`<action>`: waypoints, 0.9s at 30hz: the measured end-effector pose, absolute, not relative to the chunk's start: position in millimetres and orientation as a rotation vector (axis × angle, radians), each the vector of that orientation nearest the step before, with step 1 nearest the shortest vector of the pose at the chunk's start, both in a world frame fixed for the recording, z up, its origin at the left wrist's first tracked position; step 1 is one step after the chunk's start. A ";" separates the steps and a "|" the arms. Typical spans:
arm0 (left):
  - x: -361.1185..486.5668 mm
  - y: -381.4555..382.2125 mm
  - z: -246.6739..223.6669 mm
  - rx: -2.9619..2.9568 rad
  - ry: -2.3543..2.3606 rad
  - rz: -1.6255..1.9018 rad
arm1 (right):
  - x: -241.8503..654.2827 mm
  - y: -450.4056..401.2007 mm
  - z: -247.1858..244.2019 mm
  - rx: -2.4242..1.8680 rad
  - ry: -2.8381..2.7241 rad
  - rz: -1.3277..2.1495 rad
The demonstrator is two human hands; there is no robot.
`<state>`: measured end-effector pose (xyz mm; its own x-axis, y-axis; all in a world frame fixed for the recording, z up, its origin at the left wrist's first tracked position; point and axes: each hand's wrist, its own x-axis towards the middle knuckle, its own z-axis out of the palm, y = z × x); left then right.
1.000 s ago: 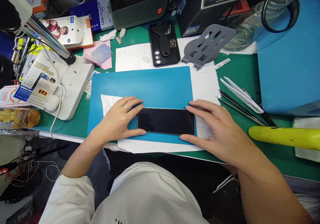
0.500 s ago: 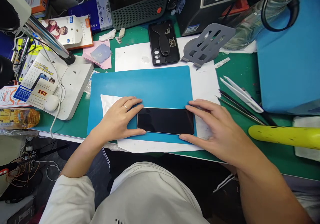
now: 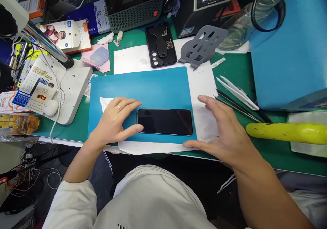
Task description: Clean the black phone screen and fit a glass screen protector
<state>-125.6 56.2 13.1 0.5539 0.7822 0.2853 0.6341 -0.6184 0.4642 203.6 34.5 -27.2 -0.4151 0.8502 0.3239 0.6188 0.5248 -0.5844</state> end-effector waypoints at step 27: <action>-125.3 60.5 14.4 2.566 1.153 0.330 | 200.6 37.0 -32.8 -1.161 -2.246 0.414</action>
<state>-125.3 60.5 14.4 0.6502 0.7553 0.0826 0.6844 -0.6294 0.3681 200.6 37.0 -32.8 -0.4594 0.8184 0.3453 0.6413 0.5746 -0.5085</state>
